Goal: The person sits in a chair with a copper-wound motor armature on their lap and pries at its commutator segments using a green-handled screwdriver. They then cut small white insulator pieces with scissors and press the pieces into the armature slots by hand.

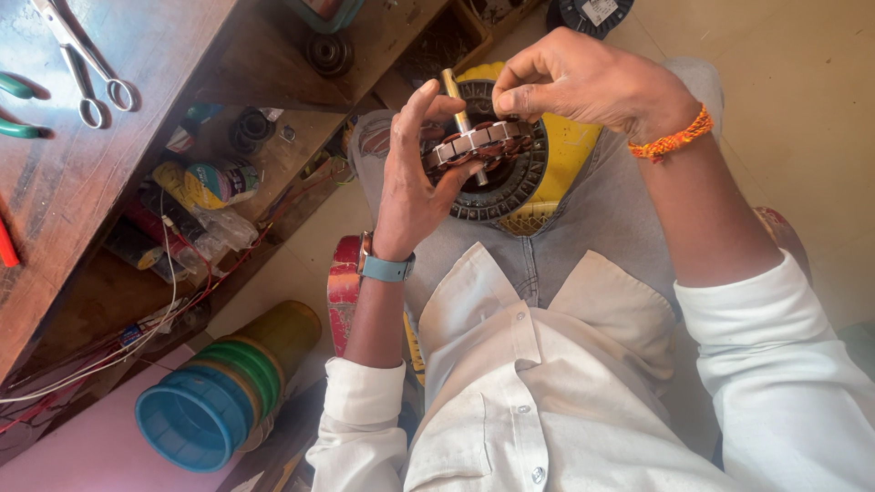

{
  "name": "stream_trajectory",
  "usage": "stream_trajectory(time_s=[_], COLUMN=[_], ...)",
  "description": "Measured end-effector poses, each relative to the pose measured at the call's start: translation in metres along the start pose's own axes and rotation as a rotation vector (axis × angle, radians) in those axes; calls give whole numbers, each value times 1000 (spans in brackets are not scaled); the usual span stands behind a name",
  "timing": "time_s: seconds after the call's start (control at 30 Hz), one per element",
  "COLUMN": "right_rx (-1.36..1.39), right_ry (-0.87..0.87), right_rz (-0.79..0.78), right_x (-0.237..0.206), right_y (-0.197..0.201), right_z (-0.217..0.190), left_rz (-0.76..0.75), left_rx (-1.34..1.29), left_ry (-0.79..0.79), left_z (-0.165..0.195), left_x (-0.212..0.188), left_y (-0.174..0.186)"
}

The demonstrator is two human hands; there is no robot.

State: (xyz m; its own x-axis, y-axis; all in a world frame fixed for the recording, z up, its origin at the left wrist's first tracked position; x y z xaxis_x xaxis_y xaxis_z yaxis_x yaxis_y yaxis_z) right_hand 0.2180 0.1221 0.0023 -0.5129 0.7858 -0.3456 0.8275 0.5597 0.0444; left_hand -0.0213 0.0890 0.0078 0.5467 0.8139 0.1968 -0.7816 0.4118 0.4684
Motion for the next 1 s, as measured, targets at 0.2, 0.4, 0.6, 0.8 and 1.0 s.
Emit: stream_trajectory(time_s=[0.2, 0.4, 0.6, 0.8, 1.0], right_rx=[-33, 64, 57, 51, 17], right_ry=[-22, -90, -82, -56, -68], right_rz=[-37, 15, -1, -49, -89], right_x=[3, 9, 10, 11, 15], right_y=[1, 6, 2, 1, 2], right_z=[-3, -4, -11, -13, -4], left_rz=[-38, -23, 1, 2, 5], left_rx=[-14, -33, -22, -33, 65], left_ry=[28, 43, 29, 41, -48], left_z=[1, -2, -6, -6, 4], left_x=[2, 2, 0, 0, 5], left_y=[3, 0, -1, -1, 0])
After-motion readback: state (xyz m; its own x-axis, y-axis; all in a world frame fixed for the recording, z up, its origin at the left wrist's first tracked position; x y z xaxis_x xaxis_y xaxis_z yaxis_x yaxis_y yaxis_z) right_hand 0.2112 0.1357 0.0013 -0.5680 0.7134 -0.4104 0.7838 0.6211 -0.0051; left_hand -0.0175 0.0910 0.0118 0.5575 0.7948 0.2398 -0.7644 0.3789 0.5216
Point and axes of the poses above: each hand's wrist, its own x-axis towards the middle knuckle, its own y-axis out of the back of the hand, z = x × y, the point moved 2 cm from there along x, towards the middle knuckle, and after that the axes turned 4 degrees about -z, right-handed, at the moved point
